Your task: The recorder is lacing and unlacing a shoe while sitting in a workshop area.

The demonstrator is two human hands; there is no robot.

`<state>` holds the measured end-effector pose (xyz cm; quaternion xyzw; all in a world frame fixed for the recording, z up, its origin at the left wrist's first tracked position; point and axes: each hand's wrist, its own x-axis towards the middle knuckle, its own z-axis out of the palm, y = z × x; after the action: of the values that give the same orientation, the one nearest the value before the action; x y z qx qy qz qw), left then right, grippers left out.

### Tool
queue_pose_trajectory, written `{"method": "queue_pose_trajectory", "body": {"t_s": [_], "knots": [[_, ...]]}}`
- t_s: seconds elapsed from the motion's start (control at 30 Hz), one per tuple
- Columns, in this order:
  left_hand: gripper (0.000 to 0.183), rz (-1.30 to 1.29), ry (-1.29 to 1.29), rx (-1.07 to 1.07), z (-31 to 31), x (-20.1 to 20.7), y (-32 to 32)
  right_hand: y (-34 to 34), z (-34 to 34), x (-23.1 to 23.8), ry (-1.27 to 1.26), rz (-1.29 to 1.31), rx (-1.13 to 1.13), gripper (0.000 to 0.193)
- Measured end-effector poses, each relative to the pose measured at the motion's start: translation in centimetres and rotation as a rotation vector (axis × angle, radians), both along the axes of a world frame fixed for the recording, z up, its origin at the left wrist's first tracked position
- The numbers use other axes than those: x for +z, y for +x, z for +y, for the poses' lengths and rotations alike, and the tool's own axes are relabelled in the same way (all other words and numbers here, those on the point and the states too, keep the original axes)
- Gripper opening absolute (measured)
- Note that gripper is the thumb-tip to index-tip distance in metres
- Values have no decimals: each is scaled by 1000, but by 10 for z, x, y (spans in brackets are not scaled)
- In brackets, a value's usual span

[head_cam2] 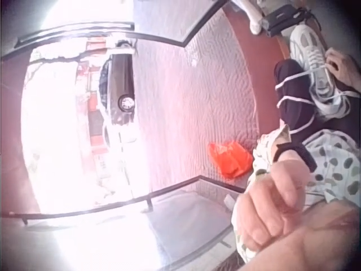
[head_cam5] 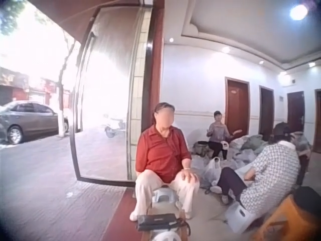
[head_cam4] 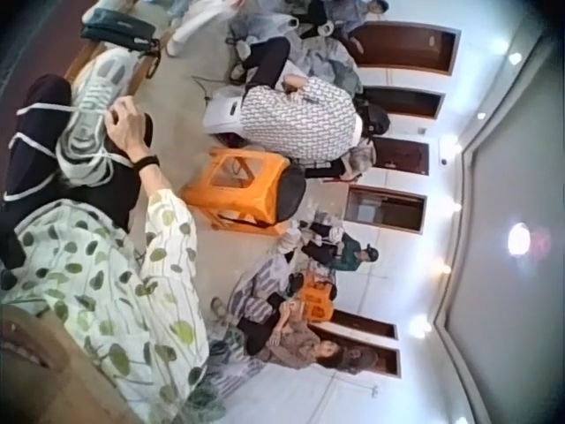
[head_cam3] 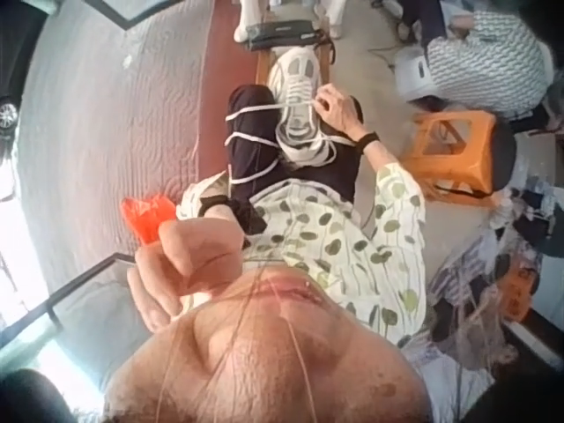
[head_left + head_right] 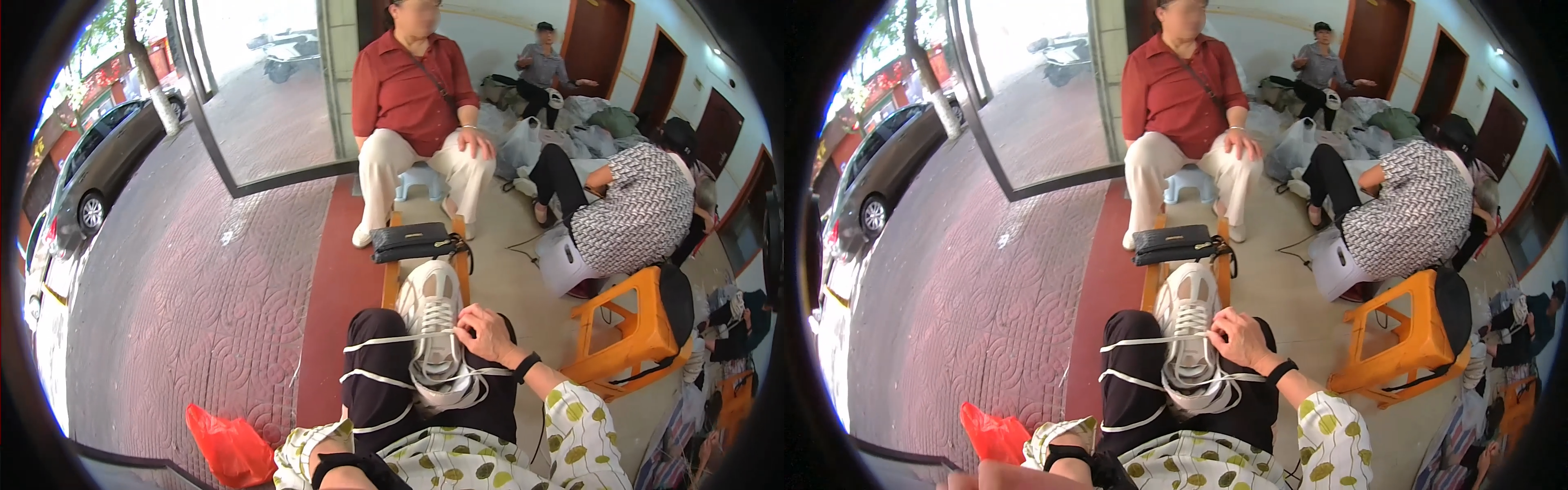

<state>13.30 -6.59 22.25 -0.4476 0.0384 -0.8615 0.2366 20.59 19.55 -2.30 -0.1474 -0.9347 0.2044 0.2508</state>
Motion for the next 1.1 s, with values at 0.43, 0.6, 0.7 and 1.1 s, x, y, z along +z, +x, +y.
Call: {"method": "queue_pose_trajectory", "body": {"t_s": [0.43, 0.6, 0.7, 1.1], "knots": [[14, 620, -726, -117, -9, -47, -25, -8, 16, 0, -7, 75, 35, 16], [22, 466, -1654, 355, 49, -90, -56, -1, 15, -5, -82, 22, 14, 14], [24, 590, -1726, 753, 78, -146, -85, -4, 8, -3, -178, 80, 7, 11], [18, 825, -1967, 886, 97, -235, -104, 17, -6, -5, -253, 140, -111, 12]]}}
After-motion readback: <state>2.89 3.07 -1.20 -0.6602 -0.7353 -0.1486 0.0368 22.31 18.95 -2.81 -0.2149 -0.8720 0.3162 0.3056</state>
